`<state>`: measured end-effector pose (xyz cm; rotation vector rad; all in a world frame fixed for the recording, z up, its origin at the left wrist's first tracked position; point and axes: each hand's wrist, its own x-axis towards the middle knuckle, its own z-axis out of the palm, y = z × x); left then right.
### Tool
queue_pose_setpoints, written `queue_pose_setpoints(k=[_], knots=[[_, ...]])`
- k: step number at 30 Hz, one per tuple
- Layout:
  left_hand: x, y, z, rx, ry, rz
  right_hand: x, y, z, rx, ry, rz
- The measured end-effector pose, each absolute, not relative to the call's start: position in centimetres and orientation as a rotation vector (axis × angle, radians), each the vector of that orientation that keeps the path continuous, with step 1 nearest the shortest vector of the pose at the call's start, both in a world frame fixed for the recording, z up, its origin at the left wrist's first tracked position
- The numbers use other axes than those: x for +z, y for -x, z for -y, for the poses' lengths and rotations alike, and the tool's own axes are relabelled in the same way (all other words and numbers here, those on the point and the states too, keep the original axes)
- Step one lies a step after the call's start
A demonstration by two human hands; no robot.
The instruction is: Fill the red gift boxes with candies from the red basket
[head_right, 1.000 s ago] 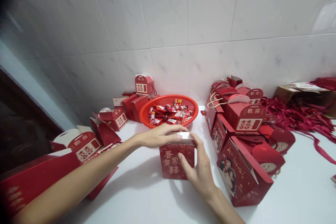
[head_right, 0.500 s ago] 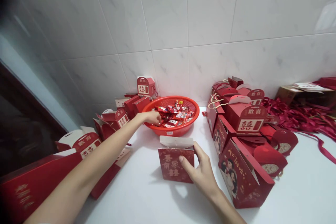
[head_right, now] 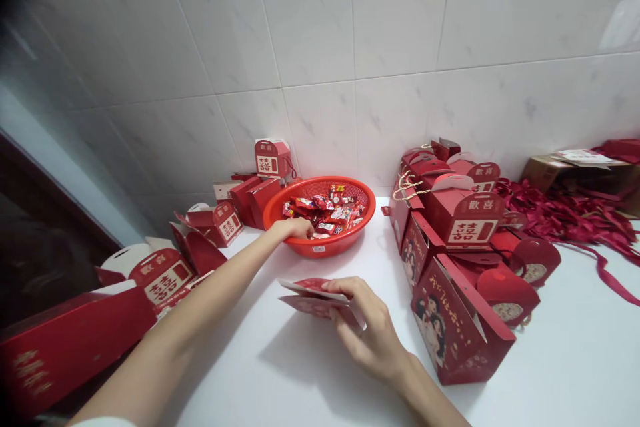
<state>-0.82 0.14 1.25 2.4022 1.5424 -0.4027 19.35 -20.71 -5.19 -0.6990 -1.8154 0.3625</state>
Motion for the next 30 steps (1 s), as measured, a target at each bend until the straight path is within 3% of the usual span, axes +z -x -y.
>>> queue_pose_setpoints(k=[6,15,30], knots=[[1.8,0.3,0.5,-0.538,-2.327,-1.591,-5.5,-19.5,20.7,0.382,0.768,1.866],[2.0,0.3,0.7,-0.455,-2.288,-1.630,-5.6,-19.4,20.7,0.409,0.714,1.923],[0.3,1.2,-0.5,0.271,-2.277,-1.705,-5.6,-19.4,20.2,0.413,0.701,1.925]])
